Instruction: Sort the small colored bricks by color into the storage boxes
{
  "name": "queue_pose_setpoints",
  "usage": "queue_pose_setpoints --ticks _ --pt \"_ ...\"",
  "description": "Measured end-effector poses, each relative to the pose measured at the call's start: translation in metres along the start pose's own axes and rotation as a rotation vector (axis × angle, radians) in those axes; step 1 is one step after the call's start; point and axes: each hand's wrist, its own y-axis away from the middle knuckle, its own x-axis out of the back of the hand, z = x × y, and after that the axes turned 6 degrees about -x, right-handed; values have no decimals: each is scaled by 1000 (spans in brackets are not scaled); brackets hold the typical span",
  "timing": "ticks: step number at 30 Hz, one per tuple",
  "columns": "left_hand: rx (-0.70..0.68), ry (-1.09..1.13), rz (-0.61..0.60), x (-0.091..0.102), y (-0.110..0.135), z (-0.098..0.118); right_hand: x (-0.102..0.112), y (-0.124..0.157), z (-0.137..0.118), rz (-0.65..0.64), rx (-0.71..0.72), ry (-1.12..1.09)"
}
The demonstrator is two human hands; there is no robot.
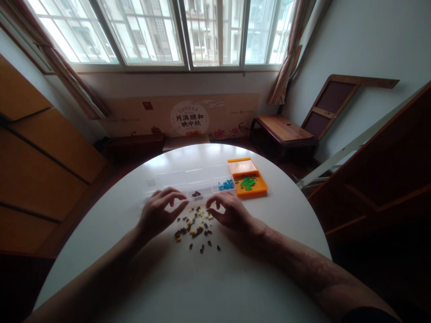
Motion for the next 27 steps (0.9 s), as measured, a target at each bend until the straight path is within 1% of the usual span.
queue_pose_setpoints --ticks 2,4,8,12,16,21,24,27 --pt "-123 37 -19 -8 2 14 2 -1 -4 -15 11 -47" --pt "-213 57 -36 -14 4 24 2 -1 -6 -38 26 -91" --pt "-284 97 -53 -20 4 28 1 -1 -5 -52 34 -166" --pt "-294 95 -38 -21 4 25 -1 -1 -5 -58 11 -216" --pt "-303 91 -5 -23 4 26 -1 0 -6 -57 33 -207" --pt "-328 93 18 -23 3 28 -2 1 -6 -57 27 -193" --pt "-292 119 26 -20 2 24 -1 1 -7 -78 32 -160" --pt "-222 167 58 -16 1 16 0 1 -10 -112 37 -86"
